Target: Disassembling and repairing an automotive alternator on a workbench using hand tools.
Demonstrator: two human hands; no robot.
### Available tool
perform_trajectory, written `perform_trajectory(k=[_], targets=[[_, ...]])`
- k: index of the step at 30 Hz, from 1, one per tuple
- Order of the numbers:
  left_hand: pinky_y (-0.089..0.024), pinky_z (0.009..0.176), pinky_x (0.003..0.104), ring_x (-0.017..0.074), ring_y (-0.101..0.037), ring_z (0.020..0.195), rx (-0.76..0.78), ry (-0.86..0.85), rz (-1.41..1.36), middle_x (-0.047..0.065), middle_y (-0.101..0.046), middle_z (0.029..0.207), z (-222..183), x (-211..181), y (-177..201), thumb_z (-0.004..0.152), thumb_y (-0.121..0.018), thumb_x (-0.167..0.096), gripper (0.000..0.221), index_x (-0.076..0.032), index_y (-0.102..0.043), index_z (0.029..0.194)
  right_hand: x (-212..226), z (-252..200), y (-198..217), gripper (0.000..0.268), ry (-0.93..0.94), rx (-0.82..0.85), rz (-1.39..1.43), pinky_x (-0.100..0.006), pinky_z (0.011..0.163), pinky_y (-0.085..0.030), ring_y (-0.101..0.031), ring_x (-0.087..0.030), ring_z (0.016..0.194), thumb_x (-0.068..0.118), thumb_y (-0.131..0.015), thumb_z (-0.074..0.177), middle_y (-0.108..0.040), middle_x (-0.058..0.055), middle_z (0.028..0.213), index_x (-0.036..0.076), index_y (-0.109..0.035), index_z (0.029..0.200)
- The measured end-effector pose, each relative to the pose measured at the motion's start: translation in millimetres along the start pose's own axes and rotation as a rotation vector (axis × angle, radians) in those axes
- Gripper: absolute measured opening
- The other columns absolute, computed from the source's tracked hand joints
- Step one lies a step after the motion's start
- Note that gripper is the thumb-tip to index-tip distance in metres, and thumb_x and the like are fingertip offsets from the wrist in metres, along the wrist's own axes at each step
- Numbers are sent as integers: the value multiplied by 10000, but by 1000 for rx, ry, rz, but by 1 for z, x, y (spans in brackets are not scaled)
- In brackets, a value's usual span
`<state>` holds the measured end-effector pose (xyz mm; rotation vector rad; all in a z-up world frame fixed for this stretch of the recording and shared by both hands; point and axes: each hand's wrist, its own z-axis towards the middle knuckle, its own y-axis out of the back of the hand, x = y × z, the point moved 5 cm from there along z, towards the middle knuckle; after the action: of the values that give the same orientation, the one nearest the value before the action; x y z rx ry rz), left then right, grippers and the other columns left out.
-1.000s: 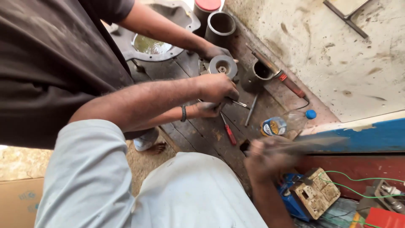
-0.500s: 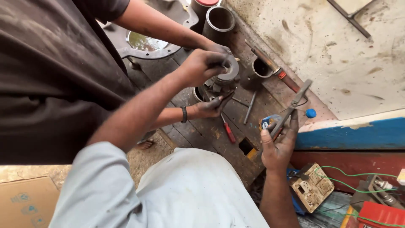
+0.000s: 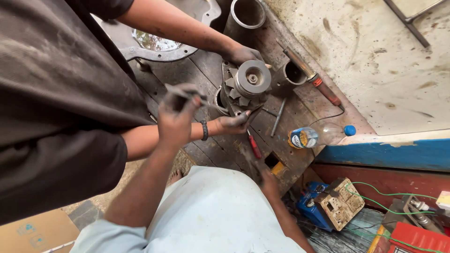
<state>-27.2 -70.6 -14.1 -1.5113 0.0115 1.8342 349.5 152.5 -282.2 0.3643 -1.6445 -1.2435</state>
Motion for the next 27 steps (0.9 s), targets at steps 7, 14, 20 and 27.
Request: perform_trajectory(k=[7,14,20,27], targets=[[-584,872,369,218,-736,960,841,86,469,68,-763,1016,-72,10,-87,814,-693,-7,383,-126,-751,1174,52,65,-14,467,-9,-62,-160,-522,882,-510,-591,-457,1105,433,-814,819,-600,-271,1208,109,-644,1109],[-548,869,460,332,-686,1044,1067,-167,643,98,-729,1120,-117,171,-97,809,-606,-95,389,-153,-758,1162,-14,112,-14,661,-136,-184,-271,-609,786,-474,-577,-566,934,384,-853,798,-587,-360,1069,-72,-598,1203],[-530,944,475,334,-648,1141,1278,124,1100,130,-659,1211,-126,275,-82,949,-518,-189,325,-175,-724,1200,-7,80,67,386,-265,-310,77,-401,785,-561,-708,-303,874,274,-840,853,-714,-172,966,-4,-666,1055],[-482,954,513,394,-598,1189,837,-20,909,220,-638,1237,-119,301,-64,929,-554,-172,338,-20,-695,1196,85,51,251,301,-16,-687,245,-302,914,-536,-634,-153,990,101,-824,938,-664,-55,1103,33,-636,1163]])
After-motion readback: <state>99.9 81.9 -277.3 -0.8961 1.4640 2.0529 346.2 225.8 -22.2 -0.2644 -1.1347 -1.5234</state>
